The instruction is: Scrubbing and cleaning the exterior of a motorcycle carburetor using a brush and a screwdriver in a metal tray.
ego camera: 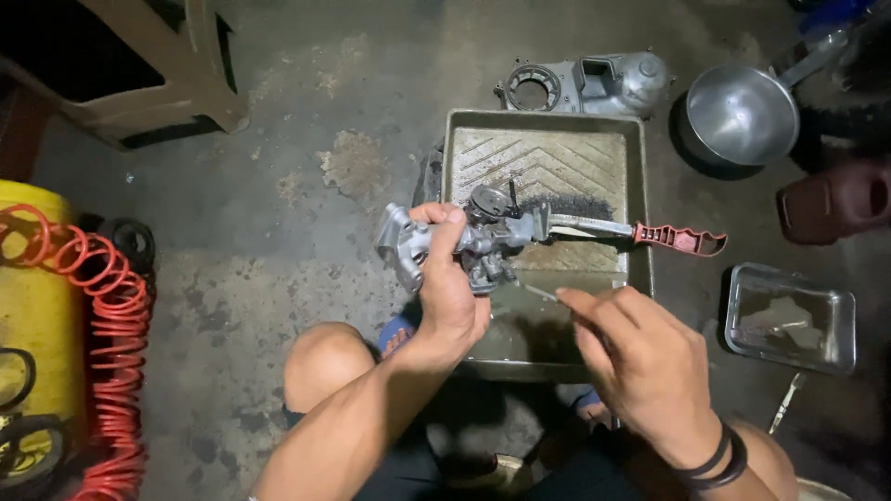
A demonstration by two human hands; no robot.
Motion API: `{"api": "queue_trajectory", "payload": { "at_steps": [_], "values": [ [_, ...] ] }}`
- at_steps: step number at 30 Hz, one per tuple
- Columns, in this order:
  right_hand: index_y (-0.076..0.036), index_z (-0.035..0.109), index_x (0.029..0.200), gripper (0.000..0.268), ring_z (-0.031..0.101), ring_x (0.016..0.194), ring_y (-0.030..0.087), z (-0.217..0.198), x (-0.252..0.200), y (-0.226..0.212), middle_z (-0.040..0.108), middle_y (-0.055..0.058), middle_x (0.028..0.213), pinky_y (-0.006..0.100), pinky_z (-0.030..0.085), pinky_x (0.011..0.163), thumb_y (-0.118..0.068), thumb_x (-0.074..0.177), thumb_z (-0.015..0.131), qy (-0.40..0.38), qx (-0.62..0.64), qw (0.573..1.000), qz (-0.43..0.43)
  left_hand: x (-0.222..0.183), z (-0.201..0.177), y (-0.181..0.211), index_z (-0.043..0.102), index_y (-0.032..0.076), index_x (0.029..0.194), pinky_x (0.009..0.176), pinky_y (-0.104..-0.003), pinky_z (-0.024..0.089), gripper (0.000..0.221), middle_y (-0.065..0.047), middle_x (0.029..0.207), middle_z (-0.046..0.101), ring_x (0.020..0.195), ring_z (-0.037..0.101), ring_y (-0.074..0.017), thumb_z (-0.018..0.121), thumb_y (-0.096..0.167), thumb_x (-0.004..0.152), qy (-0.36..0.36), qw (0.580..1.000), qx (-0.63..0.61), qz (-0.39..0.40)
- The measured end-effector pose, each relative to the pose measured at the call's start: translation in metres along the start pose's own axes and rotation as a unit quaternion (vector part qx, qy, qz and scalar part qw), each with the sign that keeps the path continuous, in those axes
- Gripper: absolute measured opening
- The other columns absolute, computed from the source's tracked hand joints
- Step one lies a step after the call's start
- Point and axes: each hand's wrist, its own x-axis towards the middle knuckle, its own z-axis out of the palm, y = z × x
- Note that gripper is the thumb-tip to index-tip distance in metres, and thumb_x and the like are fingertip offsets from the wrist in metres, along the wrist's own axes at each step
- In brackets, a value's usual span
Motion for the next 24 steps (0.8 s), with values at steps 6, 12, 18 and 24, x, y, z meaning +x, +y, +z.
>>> {"api": "queue_trajectory", "payload": {
  "at_steps": [6,12,18,24],
  "values": [
    [-0.033,0.076,0.111,0.013,0.056,0.062,0.016,0.001,0.011,-0.022,0.056,-0.005,0.073,0.034,0.039,0.036,-0.035,0.098,0.074,0.047,-0.182,0.982,-0.006,0.001,0.011,-0.006,0.052,0.013,0.091,0.083,-0.031,0.046,0.015,-0.004,0.089,0.054,0.084,0.053,-0.0143,0.065,0.007,0.089,-0.017,0.971,0.129,0.202],
    [-0.030,0.078,0.113,0.014,0.049,0.059,0.013,-0.009,0.030,-0.034,0.053,-0.008,0.074,0.025,0.034,0.045,-0.023,0.103,0.072,0.112,-0.250,0.960,-0.065,-0.004,0.009,-0.013,0.045,0.017,0.102,0.088,-0.032,0.042,0.016,-0.002,0.099,0.045,0.096,0.047,-0.0143,0.058,0.009,0.097,-0.069,0.948,0.206,0.233],
    [-0.018,0.072,0.118,0.026,0.068,0.064,0.019,0.017,0.024,-0.004,0.068,0.000,0.089,0.039,0.061,0.045,-0.030,0.101,0.056,-0.067,0.048,0.996,0.032,0.004,0.004,-0.017,0.045,0.013,0.099,0.085,-0.031,0.041,0.024,-0.003,0.094,0.047,0.091,0.049,-0.0151,0.052,0.034,0.107,-0.078,0.911,0.236,0.329],
    [-0.025,0.076,0.120,0.026,0.066,0.074,0.018,0.019,0.019,0.007,0.067,-0.005,0.089,0.038,0.054,0.051,-0.026,0.097,0.064,-0.020,0.084,0.996,0.015,0.004,0.007,-0.015,0.046,0.012,0.099,0.086,-0.030,0.044,0.028,-0.004,0.095,0.049,0.091,0.051,-0.0161,0.052,0.038,0.107,-0.100,0.881,0.270,0.375]
  ]
}}
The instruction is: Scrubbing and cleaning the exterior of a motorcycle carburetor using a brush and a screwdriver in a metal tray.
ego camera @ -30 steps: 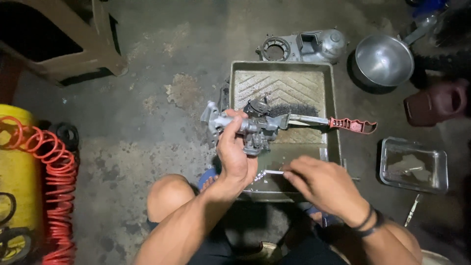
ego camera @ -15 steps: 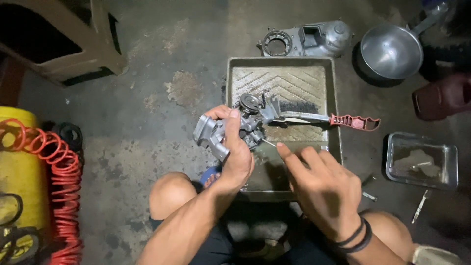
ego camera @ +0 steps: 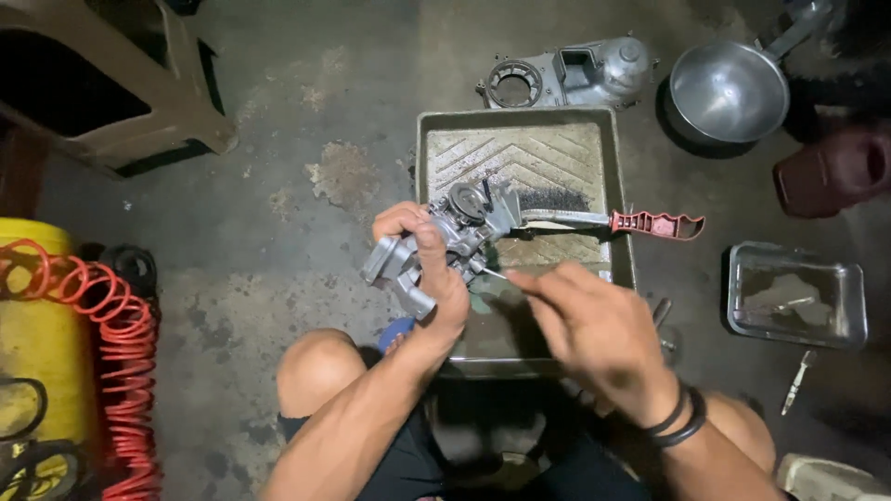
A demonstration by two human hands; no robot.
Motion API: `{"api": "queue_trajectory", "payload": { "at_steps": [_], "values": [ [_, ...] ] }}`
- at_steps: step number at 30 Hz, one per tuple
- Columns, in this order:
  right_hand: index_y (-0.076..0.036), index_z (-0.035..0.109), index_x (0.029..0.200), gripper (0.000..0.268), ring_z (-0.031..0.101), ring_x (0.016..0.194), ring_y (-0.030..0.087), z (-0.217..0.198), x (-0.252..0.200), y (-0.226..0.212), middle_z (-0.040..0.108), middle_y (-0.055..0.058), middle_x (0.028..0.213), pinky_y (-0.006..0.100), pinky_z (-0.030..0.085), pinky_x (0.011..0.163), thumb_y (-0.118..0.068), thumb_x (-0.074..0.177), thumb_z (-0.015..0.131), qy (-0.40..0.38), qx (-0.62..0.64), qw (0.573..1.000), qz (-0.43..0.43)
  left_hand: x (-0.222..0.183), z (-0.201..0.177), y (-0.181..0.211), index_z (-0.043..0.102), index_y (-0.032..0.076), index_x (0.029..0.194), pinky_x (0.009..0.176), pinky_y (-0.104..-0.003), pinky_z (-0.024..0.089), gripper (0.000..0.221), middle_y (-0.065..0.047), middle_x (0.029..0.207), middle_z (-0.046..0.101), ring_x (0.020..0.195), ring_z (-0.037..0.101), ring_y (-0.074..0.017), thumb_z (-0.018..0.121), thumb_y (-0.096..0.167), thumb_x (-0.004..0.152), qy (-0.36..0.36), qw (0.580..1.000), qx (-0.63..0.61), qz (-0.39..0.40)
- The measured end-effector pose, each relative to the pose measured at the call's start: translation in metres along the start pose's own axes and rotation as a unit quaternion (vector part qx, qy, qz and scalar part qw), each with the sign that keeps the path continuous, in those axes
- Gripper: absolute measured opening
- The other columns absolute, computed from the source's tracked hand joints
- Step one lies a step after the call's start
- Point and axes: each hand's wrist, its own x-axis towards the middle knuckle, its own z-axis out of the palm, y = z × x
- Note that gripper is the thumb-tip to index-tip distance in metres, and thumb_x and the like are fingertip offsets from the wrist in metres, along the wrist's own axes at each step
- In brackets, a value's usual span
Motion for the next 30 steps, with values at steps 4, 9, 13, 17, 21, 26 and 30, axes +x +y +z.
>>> {"api": "queue_trajectory", "payload": {
  "at_steps": [4,9,13,17,21,26,30],
  "values": [
    [-0.033,0.073,0.124,0.030,0.068,0.077,0.018,-0.012,-0.007,-0.001,0.069,-0.009,0.098,0.040,0.059,0.047,-0.031,0.098,0.060,-0.015,-0.056,0.997,0.046,0.003,-0.008,0.008,0.053,0.014,0.105,0.091,-0.033,0.043,0.022,-0.005,0.105,0.050,0.103,0.052,-0.0182,0.049,0.036,0.106,-0.044,0.992,0.110,-0.030],
    [-0.034,0.071,0.125,0.033,0.063,0.069,0.022,-0.011,-0.013,-0.016,0.061,-0.004,0.084,0.045,0.054,0.041,-0.028,0.093,0.072,0.005,-0.150,0.988,0.027,0.006,-0.006,0.008,0.044,0.013,0.103,0.074,-0.033,0.043,0.033,-0.004,0.087,0.051,0.080,0.051,-0.0144,0.062,0.040,0.096,-0.026,0.961,0.071,-0.264],
    [-0.034,0.071,0.116,0.017,0.065,0.072,0.020,-0.004,-0.006,-0.020,0.060,-0.004,0.087,0.040,0.041,0.034,-0.033,0.101,0.064,0.034,-0.192,0.981,-0.014,0.003,-0.004,0.009,0.041,0.016,0.100,0.077,-0.032,0.039,0.033,0.000,0.088,0.046,0.081,0.044,-0.0122,0.063,0.041,0.096,-0.017,0.958,0.051,-0.281],
    [-0.032,0.066,0.128,0.032,0.064,0.071,0.022,0.002,-0.005,-0.019,0.062,-0.003,0.091,0.042,0.045,0.034,-0.043,0.098,0.058,-0.011,-0.206,0.978,-0.001,0.004,-0.006,0.003,0.044,0.013,0.105,0.078,-0.031,0.042,0.037,-0.002,0.092,0.050,0.084,0.050,-0.0138,0.066,0.041,0.094,-0.040,0.957,0.087,-0.273],
    [-0.025,0.072,0.126,0.026,0.052,0.061,0.017,-0.001,-0.001,-0.032,0.058,-0.002,0.084,0.030,0.039,0.042,-0.026,0.103,0.061,0.069,-0.270,0.958,-0.068,0.007,-0.009,-0.002,0.046,0.007,0.087,0.078,-0.033,0.042,0.031,-0.008,0.100,0.041,0.086,0.049,-0.0182,0.053,0.032,0.105,-0.093,0.972,0.200,-0.083],
    [-0.022,0.077,0.120,0.021,0.042,0.058,0.014,-0.004,0.006,-0.043,0.050,-0.004,0.075,0.026,0.033,0.041,-0.015,0.105,0.064,0.121,-0.329,0.933,-0.082,0.012,-0.005,0.006,0.051,0.007,0.090,0.081,-0.035,0.046,0.035,-0.007,0.103,0.043,0.088,0.055,-0.0192,0.053,0.041,0.102,-0.076,0.968,0.194,-0.140],
    [-0.026,0.077,0.121,0.029,0.039,0.059,0.012,0.001,0.006,-0.031,0.053,-0.006,0.076,0.025,0.021,0.037,-0.006,0.103,0.069,0.148,-0.334,0.929,-0.064,0.019,-0.011,-0.001,0.067,0.014,0.087,0.071,-0.028,0.055,0.020,0.001,0.091,0.062,0.079,0.063,-0.0117,0.076,0.032,0.090,-0.121,0.966,0.165,-0.156]
  ]
}}
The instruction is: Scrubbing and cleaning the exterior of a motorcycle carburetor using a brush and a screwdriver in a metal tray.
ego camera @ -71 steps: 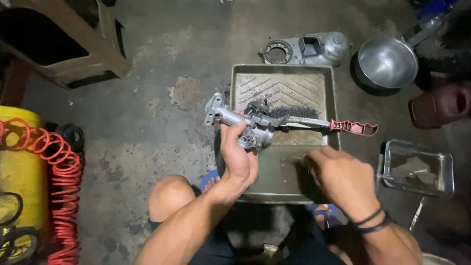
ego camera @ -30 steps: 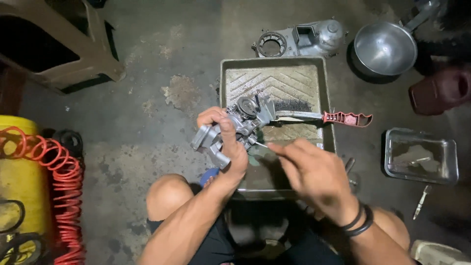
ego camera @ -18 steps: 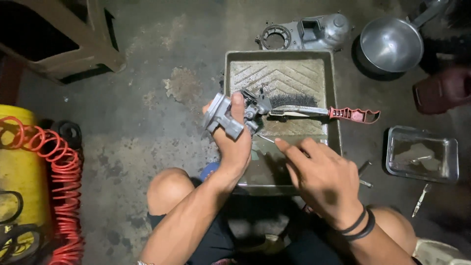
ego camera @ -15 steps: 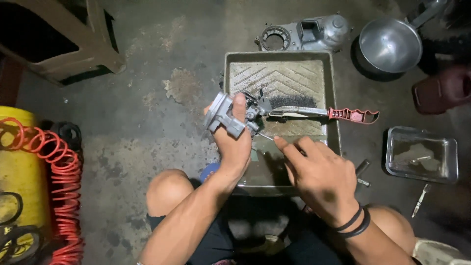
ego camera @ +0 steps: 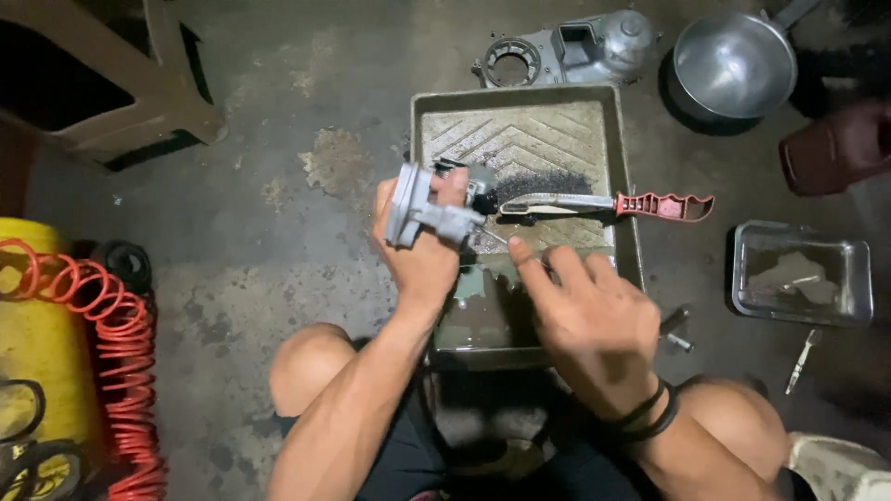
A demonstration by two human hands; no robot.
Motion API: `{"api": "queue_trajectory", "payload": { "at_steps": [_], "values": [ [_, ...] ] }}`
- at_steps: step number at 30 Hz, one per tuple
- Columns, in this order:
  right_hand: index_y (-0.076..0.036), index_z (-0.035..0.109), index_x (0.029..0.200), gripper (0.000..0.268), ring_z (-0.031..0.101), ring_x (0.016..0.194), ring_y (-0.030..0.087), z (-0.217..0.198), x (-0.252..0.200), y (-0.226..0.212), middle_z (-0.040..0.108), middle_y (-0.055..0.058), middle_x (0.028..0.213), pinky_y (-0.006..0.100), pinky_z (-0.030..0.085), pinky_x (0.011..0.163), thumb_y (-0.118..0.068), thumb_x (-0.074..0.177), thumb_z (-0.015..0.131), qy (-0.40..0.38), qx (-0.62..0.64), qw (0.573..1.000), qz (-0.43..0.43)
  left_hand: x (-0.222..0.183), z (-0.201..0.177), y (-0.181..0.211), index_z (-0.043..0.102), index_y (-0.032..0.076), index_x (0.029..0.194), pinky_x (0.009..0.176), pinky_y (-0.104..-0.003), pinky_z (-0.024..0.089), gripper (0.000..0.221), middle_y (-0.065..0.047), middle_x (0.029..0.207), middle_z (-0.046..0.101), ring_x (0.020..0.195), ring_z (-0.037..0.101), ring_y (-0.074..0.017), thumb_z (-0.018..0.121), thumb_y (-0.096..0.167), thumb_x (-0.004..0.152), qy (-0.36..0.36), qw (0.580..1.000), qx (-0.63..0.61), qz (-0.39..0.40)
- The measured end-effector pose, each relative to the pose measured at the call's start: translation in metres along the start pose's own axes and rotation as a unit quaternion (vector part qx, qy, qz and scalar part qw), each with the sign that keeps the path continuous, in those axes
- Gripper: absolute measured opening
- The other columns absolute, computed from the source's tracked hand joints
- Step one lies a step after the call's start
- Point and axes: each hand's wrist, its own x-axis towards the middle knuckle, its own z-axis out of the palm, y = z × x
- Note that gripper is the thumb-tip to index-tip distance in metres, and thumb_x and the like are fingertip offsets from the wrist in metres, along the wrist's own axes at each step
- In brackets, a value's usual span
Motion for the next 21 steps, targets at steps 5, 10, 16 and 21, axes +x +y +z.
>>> {"api": "queue_trajectory", "payload": {
  "at_steps": [5,10,16,21],
  "values": [
    [-0.028,0.077,0.122,0.039,0.046,0.061,0.015,-0.003,-0.003,0.006,0.057,-0.007,0.081,0.027,0.028,0.039,0.000,0.097,0.068,-0.015,0.045,0.999,0.018,0.002,0.000,-0.004,0.061,0.011,0.074,0.068,-0.036,0.041,0.028,-0.001,0.080,0.060,0.077,0.054,-0.0190,0.073,0.029,0.092,0.028,0.984,0.101,0.146],
    [-0.027,0.080,0.109,0.027,0.046,0.059,0.015,-0.010,-0.001,0.009,0.058,-0.006,0.077,0.027,0.028,0.042,-0.004,0.099,0.071,0.005,0.046,0.999,0.012,0.003,0.003,-0.007,0.057,0.007,0.071,0.062,-0.039,0.038,0.028,-0.005,0.075,0.056,0.070,0.051,-0.0205,0.069,0.017,0.095,0.027,0.971,0.091,0.218],
    [-0.035,0.078,0.114,0.032,0.046,0.056,0.014,-0.005,-0.014,0.006,0.053,-0.008,0.069,0.028,0.032,0.040,-0.013,0.091,0.075,-0.049,-0.008,0.998,0.025,0.000,0.007,-0.013,0.057,0.008,0.073,0.060,-0.036,0.039,0.026,-0.006,0.075,0.058,0.068,0.052,-0.0188,0.068,0.016,0.095,0.008,0.971,0.081,0.226],
    [-0.033,0.071,0.124,0.041,0.047,0.057,0.019,0.001,-0.018,0.006,0.055,-0.005,0.073,0.032,0.036,0.045,-0.009,0.092,0.066,-0.065,0.041,0.997,0.018,0.004,0.000,0.004,0.056,0.001,0.072,0.052,-0.037,0.041,0.027,-0.012,0.072,0.056,0.062,0.054,-0.0232,0.063,0.012,0.096,0.008,0.954,0.065,0.292]
  ]
}}
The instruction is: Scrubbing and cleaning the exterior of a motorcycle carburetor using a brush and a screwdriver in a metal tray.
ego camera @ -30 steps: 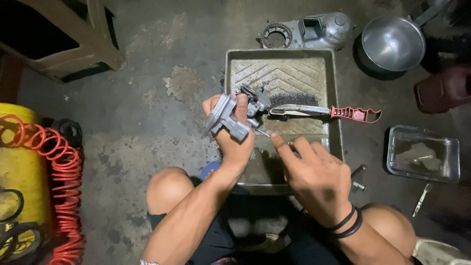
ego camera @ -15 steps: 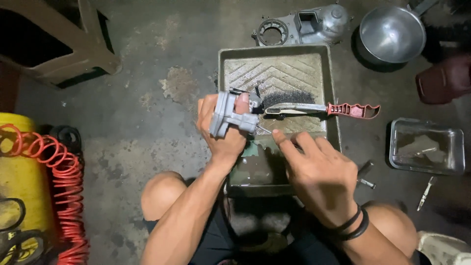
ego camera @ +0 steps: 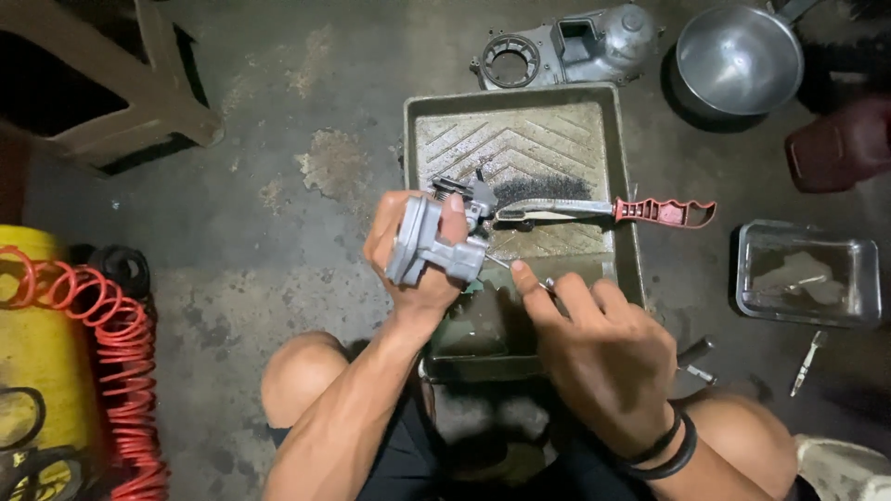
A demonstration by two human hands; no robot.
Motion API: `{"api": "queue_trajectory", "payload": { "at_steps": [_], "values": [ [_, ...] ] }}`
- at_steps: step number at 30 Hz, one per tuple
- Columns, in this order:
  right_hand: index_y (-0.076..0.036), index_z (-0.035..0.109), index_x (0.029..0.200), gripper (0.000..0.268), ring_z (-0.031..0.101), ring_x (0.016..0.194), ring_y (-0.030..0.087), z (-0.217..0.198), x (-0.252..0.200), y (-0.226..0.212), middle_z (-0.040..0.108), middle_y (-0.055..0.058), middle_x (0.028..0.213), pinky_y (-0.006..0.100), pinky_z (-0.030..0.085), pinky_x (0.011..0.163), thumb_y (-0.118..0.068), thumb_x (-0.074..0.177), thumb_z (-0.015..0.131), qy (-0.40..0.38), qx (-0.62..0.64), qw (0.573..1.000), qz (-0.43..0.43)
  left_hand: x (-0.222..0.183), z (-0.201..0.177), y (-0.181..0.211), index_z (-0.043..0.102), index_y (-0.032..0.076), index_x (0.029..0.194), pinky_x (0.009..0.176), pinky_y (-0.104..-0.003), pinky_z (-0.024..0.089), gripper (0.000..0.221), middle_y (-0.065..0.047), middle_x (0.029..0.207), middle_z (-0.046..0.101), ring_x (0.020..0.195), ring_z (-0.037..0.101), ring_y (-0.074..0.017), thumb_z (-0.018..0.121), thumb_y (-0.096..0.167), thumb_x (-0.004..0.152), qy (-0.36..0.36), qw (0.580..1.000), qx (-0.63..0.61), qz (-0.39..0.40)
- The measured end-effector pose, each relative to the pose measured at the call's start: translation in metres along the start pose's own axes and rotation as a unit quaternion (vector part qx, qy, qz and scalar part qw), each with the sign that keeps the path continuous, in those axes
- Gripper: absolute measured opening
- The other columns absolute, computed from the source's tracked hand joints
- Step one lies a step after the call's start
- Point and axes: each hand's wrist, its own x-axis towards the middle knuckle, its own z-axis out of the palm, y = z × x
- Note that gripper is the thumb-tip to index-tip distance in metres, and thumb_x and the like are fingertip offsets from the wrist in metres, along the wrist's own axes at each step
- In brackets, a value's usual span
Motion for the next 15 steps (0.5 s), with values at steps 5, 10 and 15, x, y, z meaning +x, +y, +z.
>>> {"api": "queue_trajectory", "payload": {
  "at_steps": [5,10,15],
  "values": [
    [-0.038,0.070,0.116,0.032,0.051,0.055,0.015,-0.006,0.007,0.005,0.052,-0.008,0.068,0.029,0.029,0.041,-0.016,0.094,0.074,0.006,-0.009,1.000,-0.013,-0.006,0.006,-0.006,0.056,0.005,0.069,0.060,-0.035,0.046,0.024,-0.009,0.072,0.058,0.065,0.057,-0.0217,0.067,0.012,0.090,0.043,0.999,-0.020,0.005],
    [-0.042,0.074,0.113,0.042,0.052,0.056,0.013,-0.005,0.003,0.009,0.050,-0.010,0.068,0.030,0.029,0.037,-0.011,0.086,0.070,-0.015,0.002,1.000,0.002,-0.004,0.005,0.001,0.055,0.005,0.069,0.060,-0.035,0.043,0.024,-0.008,0.070,0.057,0.062,0.054,-0.0210,0.068,0.011,0.088,0.039,0.999,-0.018,0.025],
    [-0.031,0.059,0.137,0.040,0.051,0.056,0.015,0.004,-0.009,0.010,0.059,-0.006,0.076,0.031,0.040,0.038,-0.031,0.100,0.072,-0.019,0.018,1.000,-0.018,-0.001,0.003,0.003,0.056,0.004,0.068,0.061,-0.036,0.042,0.024,-0.009,0.074,0.058,0.066,0.055,-0.0231,0.069,0.010,0.087,0.027,0.999,-0.002,0.019]
  ]
}}
